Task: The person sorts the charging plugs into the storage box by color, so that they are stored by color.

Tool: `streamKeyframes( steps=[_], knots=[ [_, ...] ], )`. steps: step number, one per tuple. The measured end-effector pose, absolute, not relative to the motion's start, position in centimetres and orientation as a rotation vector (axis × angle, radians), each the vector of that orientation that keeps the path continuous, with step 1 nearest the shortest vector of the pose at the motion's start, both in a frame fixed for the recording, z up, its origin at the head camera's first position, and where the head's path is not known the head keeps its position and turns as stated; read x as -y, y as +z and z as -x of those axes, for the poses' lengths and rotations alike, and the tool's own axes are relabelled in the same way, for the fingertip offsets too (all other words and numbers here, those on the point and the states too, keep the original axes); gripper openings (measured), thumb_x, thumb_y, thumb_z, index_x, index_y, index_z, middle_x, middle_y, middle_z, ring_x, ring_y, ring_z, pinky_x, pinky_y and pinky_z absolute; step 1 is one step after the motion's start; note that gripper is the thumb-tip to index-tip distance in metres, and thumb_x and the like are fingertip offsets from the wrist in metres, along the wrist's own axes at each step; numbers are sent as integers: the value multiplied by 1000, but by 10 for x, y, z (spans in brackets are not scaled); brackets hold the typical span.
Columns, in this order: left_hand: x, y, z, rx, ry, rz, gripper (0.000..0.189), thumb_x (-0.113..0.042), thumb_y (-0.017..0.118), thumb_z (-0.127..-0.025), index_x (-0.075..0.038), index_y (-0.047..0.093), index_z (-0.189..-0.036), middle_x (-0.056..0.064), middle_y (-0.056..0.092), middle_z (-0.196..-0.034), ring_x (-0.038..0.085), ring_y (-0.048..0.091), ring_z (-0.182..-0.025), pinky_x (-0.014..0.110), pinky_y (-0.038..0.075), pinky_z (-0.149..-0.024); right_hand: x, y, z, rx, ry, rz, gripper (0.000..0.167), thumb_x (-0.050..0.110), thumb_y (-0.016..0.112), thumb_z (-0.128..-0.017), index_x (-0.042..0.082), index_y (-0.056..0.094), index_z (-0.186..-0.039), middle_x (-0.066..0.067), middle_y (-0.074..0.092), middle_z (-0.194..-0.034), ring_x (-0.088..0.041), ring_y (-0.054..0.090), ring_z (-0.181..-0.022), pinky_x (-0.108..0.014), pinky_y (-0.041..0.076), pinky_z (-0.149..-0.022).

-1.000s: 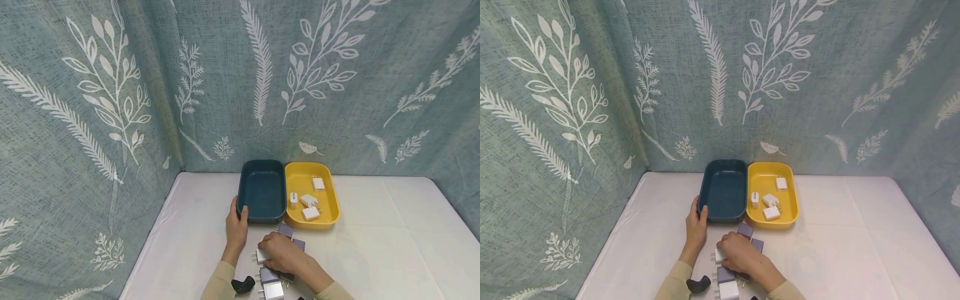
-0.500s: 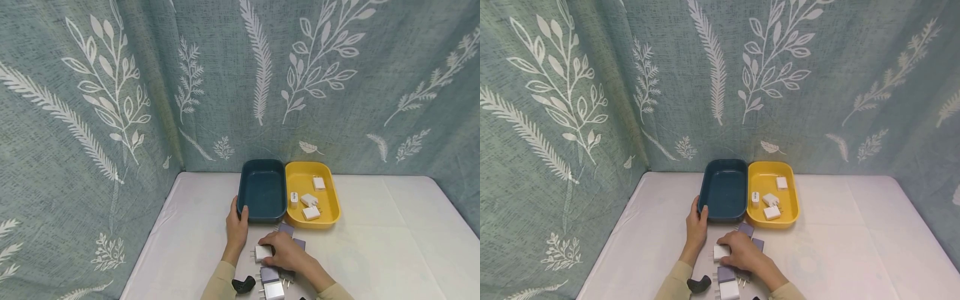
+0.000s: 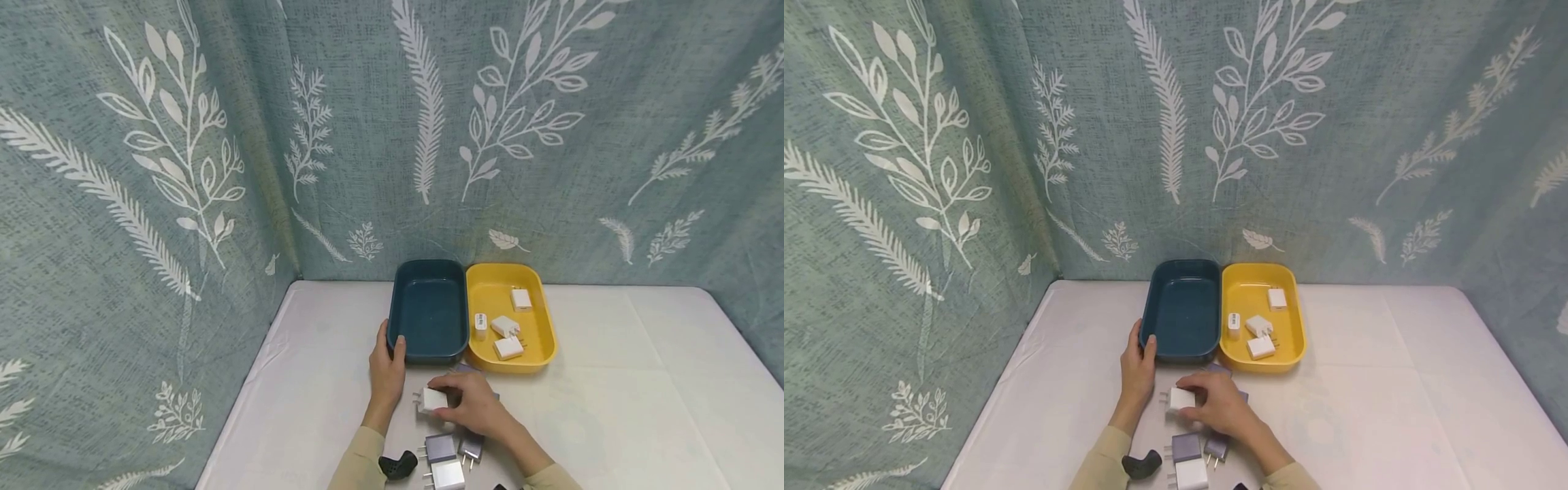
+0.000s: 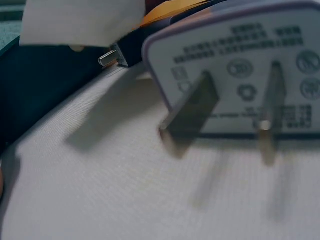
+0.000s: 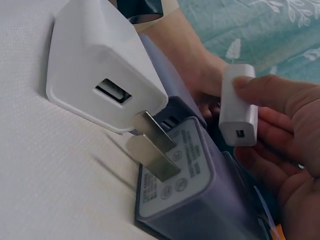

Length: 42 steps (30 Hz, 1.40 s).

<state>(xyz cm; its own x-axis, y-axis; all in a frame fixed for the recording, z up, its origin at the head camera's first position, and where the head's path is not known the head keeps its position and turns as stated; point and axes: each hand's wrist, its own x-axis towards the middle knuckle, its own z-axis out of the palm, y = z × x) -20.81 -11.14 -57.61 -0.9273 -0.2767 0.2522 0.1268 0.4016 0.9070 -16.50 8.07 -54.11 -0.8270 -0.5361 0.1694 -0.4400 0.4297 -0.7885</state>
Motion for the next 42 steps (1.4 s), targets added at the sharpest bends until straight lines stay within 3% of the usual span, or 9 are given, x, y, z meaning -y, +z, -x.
streamKeyframes(
  steps=[4, 15, 25, 37, 42],
  knots=[
    [111, -576, 208, 2301, -1536, -132, 55, -31, 49, -101, -7, 37, -148, 11, 46, -151, 27, 41, -141, 47, 33, -117, -83, -538, 166, -2511, -1496, 833, 39, 21, 84, -75, 11, 72, -111, 1, 74, -106, -10, 68, -97, -23, 58, -84],
    [110, -574, 207, 2301, -1556, -134, 55, -32, 48, -101, -8, 36, -149, 11, 45, -151, 28, 42, -141, 48, 33, -117, -94, -534, 171, -2477, -1619, 706, 38, 25, 83, -76, 13, 71, -111, -2, 71, -107, -17, 69, -100, -26, 58, -87],
    [110, -573, 207, 2295, -1563, -121, 54, -31, 48, -102, -8, 36, -149, 10, 44, -152, 28, 41, -141, 47, 33, -117, -103, -529, 174, -2525, -1727, 717, 39, 23, 85, -74, 11, 71, -109, -5, 72, -107, -13, 69, -99, -30, 58, -87],
    [111, -572, 206, 2294, -1552, -121, 55, -29, 50, -101, -6, 36, -149, 13, 45, -150, 29, 42, -140, 48, 33, -117, -117, -523, 180, -2525, -1907, 700, 40, 8, 83, -75, 0, 69, -111, -19, 71, -109, -8, 69, -96, -29, 59, -83],
    [111, -573, 206, 2301, -1561, -123, 56, -31, 50, -101, -8, 35, -149, 12, 44, -151, 27, 41, -141, 47, 32, -118, -125, -519, 186, -2611, -1881, 635, 40, 9, 84, -73, 2, 70, -110, -16, 72, -108, -12, 69, -95, -33, 59, -82]
  ],
)
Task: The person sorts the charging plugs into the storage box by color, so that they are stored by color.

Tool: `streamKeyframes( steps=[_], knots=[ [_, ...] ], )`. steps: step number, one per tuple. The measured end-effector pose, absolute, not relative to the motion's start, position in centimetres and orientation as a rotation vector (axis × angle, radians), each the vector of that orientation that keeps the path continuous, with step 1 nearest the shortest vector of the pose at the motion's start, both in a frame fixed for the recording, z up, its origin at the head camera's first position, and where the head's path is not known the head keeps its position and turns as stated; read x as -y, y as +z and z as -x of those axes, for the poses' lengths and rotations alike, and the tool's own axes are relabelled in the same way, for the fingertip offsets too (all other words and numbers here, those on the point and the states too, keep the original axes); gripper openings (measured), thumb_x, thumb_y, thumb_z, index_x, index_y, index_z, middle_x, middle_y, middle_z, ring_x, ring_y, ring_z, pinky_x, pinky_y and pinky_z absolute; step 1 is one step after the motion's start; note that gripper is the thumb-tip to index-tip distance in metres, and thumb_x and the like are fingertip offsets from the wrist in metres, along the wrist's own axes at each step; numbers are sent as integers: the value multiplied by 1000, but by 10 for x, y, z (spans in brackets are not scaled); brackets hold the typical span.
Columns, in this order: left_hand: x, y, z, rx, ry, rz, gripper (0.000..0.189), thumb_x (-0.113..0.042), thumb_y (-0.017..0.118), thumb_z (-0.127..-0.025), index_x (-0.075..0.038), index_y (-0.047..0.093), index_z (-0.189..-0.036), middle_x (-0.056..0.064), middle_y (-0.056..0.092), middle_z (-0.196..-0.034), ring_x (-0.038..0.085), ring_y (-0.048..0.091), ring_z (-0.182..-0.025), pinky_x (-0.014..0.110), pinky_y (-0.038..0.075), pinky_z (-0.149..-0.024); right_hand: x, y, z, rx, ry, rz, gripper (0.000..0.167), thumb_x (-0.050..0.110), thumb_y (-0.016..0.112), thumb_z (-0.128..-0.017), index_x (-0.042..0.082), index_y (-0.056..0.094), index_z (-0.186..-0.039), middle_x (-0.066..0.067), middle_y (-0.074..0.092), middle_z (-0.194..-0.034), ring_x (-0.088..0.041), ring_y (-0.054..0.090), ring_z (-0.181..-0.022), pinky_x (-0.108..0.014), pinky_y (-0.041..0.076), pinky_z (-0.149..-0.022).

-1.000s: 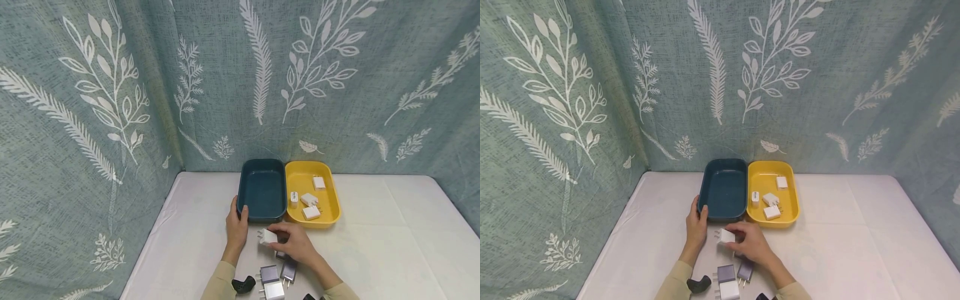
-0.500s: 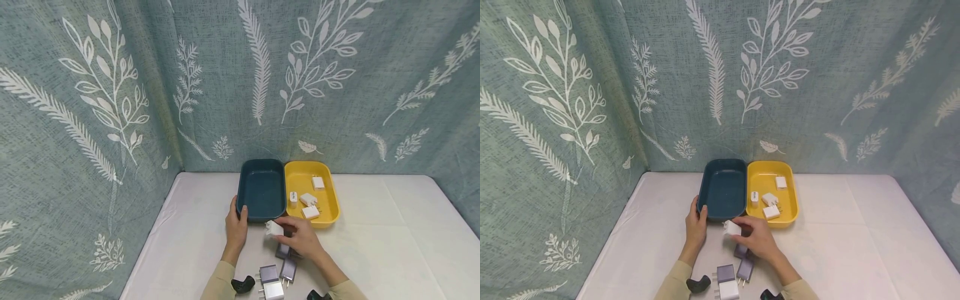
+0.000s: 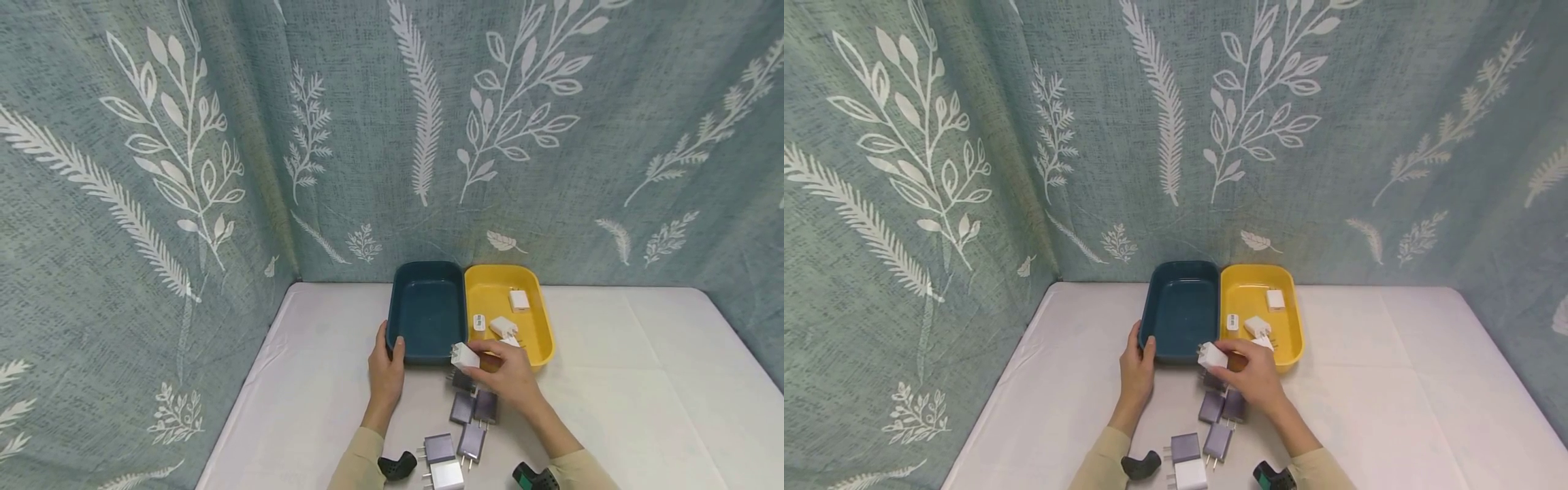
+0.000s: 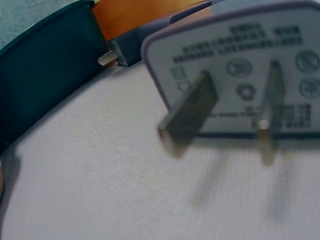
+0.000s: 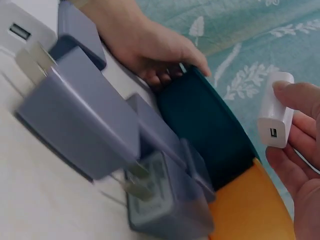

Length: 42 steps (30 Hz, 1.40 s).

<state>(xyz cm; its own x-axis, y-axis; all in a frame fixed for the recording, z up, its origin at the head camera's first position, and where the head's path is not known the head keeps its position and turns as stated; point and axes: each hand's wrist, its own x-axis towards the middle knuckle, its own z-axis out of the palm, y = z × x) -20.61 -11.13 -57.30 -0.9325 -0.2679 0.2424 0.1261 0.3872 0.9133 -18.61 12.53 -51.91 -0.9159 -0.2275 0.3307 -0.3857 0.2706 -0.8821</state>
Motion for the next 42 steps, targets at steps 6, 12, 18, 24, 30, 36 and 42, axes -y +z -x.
streamKeyframes(
  steps=[6, 12, 18, 24, 30, 36, 42],
  knots=[
    [111, -573, 206, 2299, -1562, -117, 56, -32, 49, -101, -8, 35, -150, 12, 44, -152, 28, 41, -142, 47, 32, -118, -138, -511, 192, 2457, 1693, -435, 43, 17, 84, -75, 6, 70, -115, -11, 70, -117, -26, 64, -110, -34, 55, -90],
    [111, -574, 207, 2298, -1554, -113, 55, -32, 49, -101, -8, 35, -149, 12, 44, -151, 28, 41, -141, 47, 33, -117, -147, -511, 199, 2425, 1694, -381, 43, 8, 83, -75, 1, 68, -115, -16, 68, -116, -16, 64, -105, -33, 55, -90],
    [112, -575, 207, 2294, -1564, -115, 56, -32, 49, -101, -7, 35, -149, 13, 44, -151, 28, 41, -141, 47, 32, -118, -151, -513, 203, 2420, 1664, -352, 43, 8, 83, -74, 0, 68, -114, -17, 68, -116, -3, 62, -100, -28, 55, -89],
    [112, -574, 207, 2293, -1568, -117, 55, -32, 49, -101, -8, 36, -149, 12, 44, -151, 28, 41, -141, 48, 32, -117, -152, -516, 205, 2401, 1643, -347, 43, 6, 84, -73, -1, 69, -113, -18, 69, -115, -14, 65, -101, -31, 56, -89],
    [112, -575, 208, 2289, -1565, -120, 55, -30, 50, -101, -7, 37, -148, 13, 46, -150, 28, 42, -141, 47, 33, -117, -154, -515, 207, 2418, 1596, -322, 42, 6, 83, -74, -1, 69, -113, -16, 69, -114, -25, 65, -102, -34, 56, -90],
    [112, -576, 206, 2289, -1568, -123, 55, -29, 50, -101, -6, 37, -148, 13, 46, -150, 28, 42, -141, 47, 33, -117, -158, -515, 209, 2386, 1552, -307, 42, 6, 83, -74, -3, 69, -112, -17, 70, -111, -28, 68, -100, -35, 56, -87],
    [112, -575, 206, 2281, -1573, -113, 54, -30, 50, -101, -7, 37, -149, 13, 46, -150, 28, 42, -141, 47, 33, -117, -166, -512, 211, 2355, 1488, -283, 40, 2, 82, -75, -7, 68, -111, -22, 68, -112, -36, 69, -99, -40, 56, -85]
  ],
)
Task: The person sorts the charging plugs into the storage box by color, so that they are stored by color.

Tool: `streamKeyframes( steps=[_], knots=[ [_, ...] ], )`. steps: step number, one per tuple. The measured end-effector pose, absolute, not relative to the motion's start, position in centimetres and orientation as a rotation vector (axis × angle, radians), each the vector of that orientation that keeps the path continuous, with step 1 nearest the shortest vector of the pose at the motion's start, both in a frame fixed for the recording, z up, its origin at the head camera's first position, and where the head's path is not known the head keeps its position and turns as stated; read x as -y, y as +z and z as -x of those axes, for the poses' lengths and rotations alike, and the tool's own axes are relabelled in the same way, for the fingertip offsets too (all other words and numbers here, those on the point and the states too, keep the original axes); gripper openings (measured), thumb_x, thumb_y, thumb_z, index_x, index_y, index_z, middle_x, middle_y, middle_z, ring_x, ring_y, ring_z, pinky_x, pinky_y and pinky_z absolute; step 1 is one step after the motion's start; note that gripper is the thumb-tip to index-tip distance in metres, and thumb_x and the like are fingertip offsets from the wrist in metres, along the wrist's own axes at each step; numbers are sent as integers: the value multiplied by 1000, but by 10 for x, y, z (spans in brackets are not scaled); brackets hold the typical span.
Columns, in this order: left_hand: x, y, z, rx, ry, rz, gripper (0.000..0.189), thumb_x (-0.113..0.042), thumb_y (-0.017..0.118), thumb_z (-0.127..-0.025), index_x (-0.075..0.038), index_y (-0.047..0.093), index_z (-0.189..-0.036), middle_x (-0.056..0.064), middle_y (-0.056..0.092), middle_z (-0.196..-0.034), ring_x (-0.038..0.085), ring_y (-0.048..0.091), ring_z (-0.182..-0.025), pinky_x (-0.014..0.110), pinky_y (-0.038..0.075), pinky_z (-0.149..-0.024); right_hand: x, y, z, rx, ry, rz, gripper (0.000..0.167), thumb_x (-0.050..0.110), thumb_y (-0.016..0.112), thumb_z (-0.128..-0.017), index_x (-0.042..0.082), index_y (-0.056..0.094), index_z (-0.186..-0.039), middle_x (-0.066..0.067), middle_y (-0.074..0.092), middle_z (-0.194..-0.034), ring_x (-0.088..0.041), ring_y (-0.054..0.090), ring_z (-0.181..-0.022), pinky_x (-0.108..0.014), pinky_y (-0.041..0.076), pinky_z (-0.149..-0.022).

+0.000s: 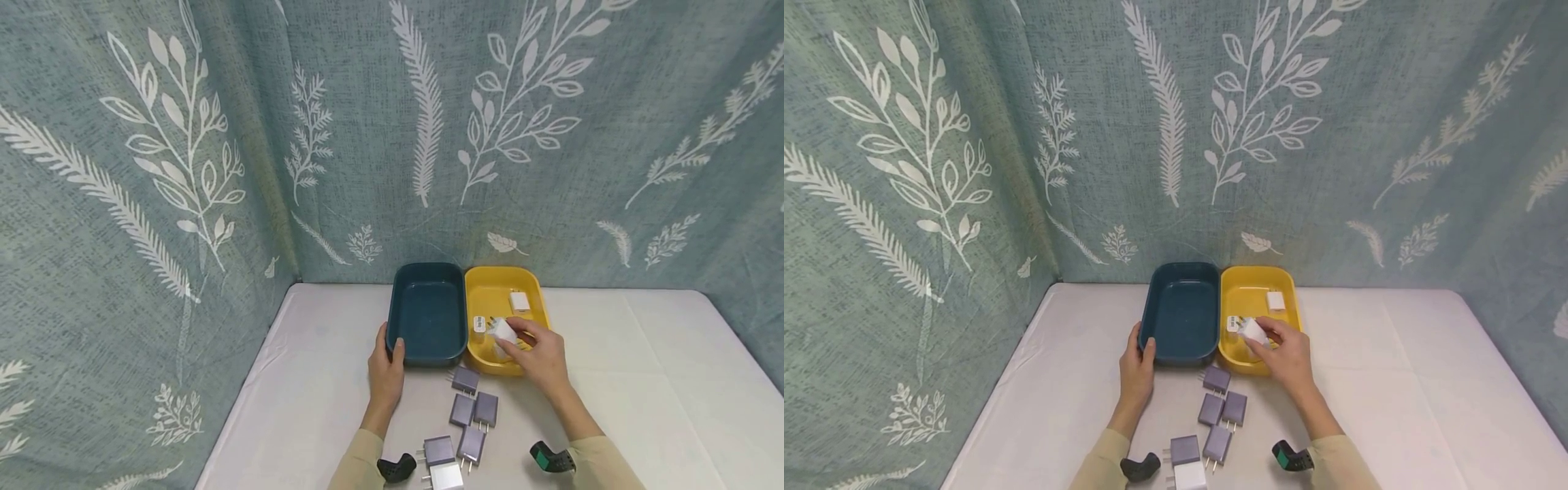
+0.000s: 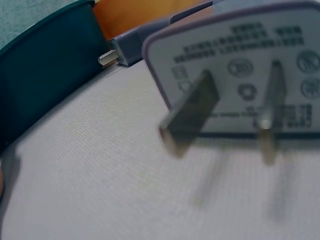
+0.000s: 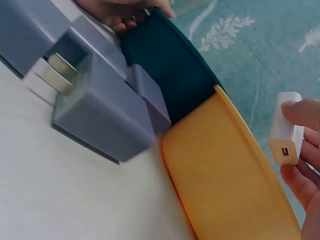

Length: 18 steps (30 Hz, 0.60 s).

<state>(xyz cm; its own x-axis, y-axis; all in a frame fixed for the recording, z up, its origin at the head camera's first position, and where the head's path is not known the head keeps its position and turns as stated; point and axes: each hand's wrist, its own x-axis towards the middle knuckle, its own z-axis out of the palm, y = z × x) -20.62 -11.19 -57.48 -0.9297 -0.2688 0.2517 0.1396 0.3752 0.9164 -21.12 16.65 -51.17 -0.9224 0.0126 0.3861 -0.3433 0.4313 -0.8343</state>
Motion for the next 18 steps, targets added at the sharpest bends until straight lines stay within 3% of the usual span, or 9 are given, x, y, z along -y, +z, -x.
streamKeyframes(
  steps=[3, 6, 10, 18],
  knots=[
    [112, -575, 207, 2277, -1572, -107, 54, -29, 51, -101, -7, 37, -148, 13, 46, -150, 28, 42, -140, 47, 33, -117, -172, -511, 214, 2364, 1471, -217, 40, 2, 82, -75, -7, 68, -111, -21, 68, -114, -31, 69, -99, -34, 56, -86],
    [112, -574, 207, 2273, -1568, -102, 55, -29, 51, -101, -5, 37, -148, 14, 46, -150, 29, 42, -140, 48, 33, -117, -175, -510, 215, 2355, 1470, -153, 40, 0, 82, -74, -6, 68, -110, -21, 69, -113, -12, 68, -96, -23, 56, -85],
    [113, -574, 208, 2277, -1557, -102, 55, -30, 50, -101, -4, 37, -148, 13, 46, -150, 29, 42, -140, 48, 33, -117, -178, -510, 217, 2318, 1475, -101, 39, -2, 82, -73, -7, 68, -109, -22, 70, -112, 13, 57, -91, -10, 52, -84],
    [112, -576, 208, 2287, -1572, -126, 55, -32, 50, -101, -8, 37, -149, 13, 45, -151, 29, 41, -141, 48, 31, -118, -184, -511, 218, 2279, 1480, 45, 39, -2, 81, -74, -7, 68, -110, -21, 69, -112, 18, 53, -90, -5, 49, -84]
  ],
)
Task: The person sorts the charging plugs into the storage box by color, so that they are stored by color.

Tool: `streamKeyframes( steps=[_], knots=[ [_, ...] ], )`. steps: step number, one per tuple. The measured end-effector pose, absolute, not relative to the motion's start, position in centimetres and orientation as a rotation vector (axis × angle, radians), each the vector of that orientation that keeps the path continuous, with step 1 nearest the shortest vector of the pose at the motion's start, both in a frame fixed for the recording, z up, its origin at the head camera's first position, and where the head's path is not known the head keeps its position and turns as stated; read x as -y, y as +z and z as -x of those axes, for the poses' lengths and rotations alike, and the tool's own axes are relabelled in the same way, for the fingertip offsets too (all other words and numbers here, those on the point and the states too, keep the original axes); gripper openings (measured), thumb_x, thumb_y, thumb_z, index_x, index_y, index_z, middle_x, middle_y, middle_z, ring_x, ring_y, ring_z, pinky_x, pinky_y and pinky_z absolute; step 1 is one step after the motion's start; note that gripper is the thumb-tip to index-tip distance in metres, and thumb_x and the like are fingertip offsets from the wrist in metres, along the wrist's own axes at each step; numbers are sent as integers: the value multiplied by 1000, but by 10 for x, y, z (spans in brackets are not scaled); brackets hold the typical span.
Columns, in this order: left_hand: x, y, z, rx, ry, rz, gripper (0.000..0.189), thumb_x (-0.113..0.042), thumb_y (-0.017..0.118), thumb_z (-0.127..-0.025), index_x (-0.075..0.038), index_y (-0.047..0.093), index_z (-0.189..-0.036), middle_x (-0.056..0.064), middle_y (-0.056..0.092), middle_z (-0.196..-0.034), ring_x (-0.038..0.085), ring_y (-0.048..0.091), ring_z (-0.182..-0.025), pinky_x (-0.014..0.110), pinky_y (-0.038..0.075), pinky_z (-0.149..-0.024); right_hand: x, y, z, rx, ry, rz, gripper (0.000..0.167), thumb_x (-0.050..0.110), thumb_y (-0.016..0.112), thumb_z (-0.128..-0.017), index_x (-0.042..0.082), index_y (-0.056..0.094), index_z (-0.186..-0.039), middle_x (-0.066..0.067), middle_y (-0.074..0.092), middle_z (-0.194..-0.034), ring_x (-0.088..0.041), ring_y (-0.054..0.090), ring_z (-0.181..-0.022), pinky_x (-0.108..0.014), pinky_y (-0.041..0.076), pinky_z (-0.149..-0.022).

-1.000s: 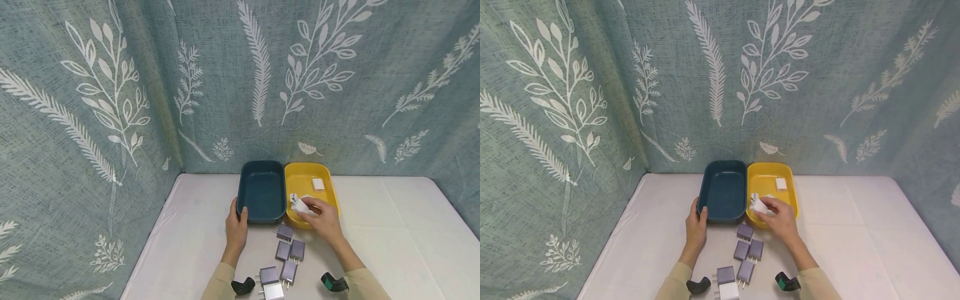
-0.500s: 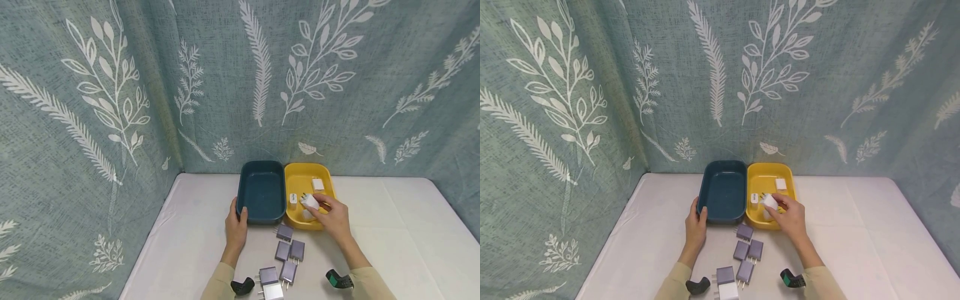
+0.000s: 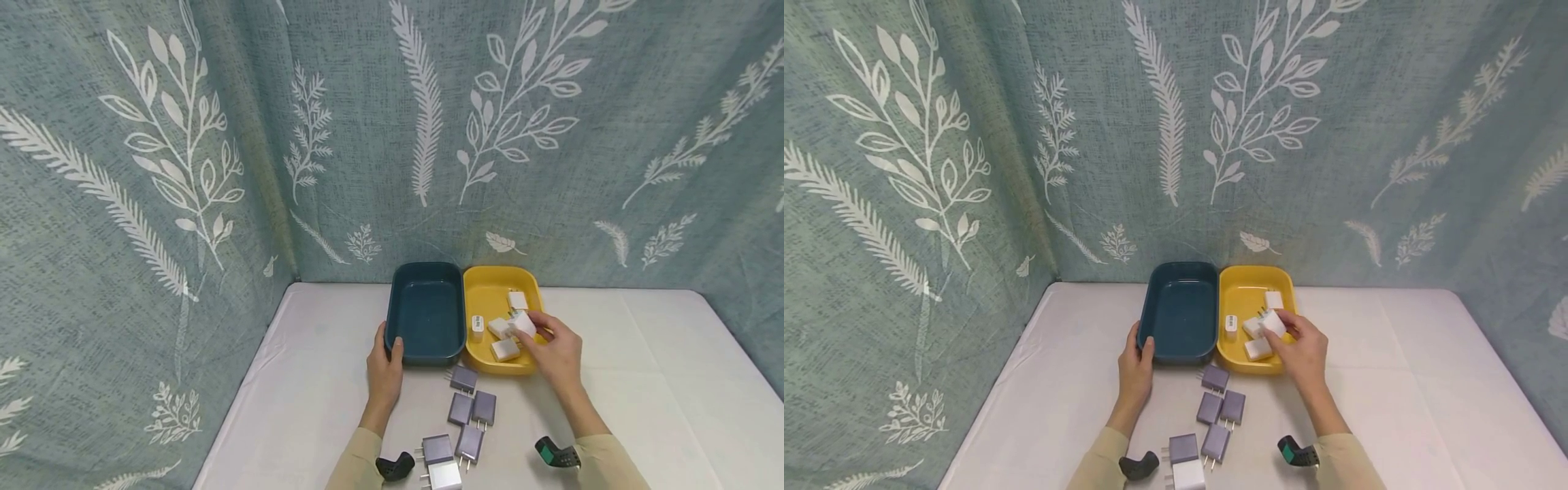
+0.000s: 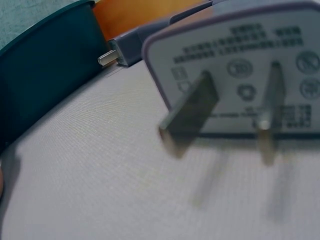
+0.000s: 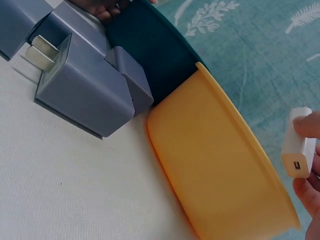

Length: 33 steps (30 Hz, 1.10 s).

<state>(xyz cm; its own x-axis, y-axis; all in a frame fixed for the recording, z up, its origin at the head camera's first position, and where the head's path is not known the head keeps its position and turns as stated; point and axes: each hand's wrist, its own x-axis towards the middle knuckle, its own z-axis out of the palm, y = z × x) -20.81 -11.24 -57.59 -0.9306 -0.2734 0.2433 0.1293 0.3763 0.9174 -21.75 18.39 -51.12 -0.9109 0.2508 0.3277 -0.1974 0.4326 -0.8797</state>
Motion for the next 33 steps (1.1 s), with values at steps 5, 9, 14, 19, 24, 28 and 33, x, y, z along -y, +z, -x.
streamKeyframes(
  steps=[5, 9, 14, 19, 24, 28, 33],
  knots=[
    [112, -576, 208, 2287, -1582, -110, 56, -32, 49, -101, -7, 35, -149, 11, 44, -151, 26, 40, -142, 46, 31, -118, -185, -511, 217, 2233, 1493, 103, 39, -3, 80, -74, -7, 67, -110, -22, 69, -111, 17, 53, -90, -3, 48, -82],
    [112, -575, 208, 2287, -1582, -108, 55, -32, 49, -101, -8, 35, -149, 11, 44, -151, 27, 40, -142, 47, 31, -118, -187, -512, 218, 2218, 1462, 137, 38, -2, 80, -75, -6, 68, -110, -21, 70, -110, 13, 53, -91, 0, 47, -81],
    [112, -575, 207, 2286, -1579, -118, 55, -32, 49, -101, -9, 36, -149, 12, 45, -151, 28, 41, -141, 47, 32, -118, -189, -512, 220, 2201, 1396, 167, 39, -1, 80, -75, -5, 67, -112, -20, 70, -109, 8, 54, -91, 0, 46, -80],
    [112, -574, 207, 2285, -1560, -112, 55, -32, 50, -101, -8, 37, -149, 13, 46, -150, 29, 42, -141, 48, 32, -117, -191, -512, 220, 2176, 1386, 164, 38, -3, 77, -76, -7, 66, -113, -21, 69, -108, 6, 55, -91, 1, 46, -80],
    [112, -574, 207, 2281, -1568, -101, 55, -31, 49, -101, -7, 36, -149, 13, 45, -151, 28, 41, -141, 46, 32, -118, -190, -512, 219, 2170, 1403, 148, 37, -4, 76, -78, -7, 65, -114, -21, 68, -109, 8, 54, -92, 0, 46, -82],
    [112, -575, 207, 2278, -1571, -102, 54, -30, 49, -101, -8, 36, -149, 13, 45, -151, 28, 41, -141, 46, 32, -118, -190, -514, 217, 2167, 1399, 131, 36, -4, 75, -79, -6, 66, -114, -21, 69, -108, 0, 58, -94, -1, 47, -82],
    [112, -575, 207, 2288, -1562, -119, 54, -30, 50, -101, -8, 37, -149, 13, 45, -150, 28, 42, -141, 47, 32, -118, -188, -514, 215, 2163, 1395, 136, 35, -5, 75, -78, -6, 67, -112, -21, 69, -107, -12, 62, -96, -2, 48, -82]
  ],
)
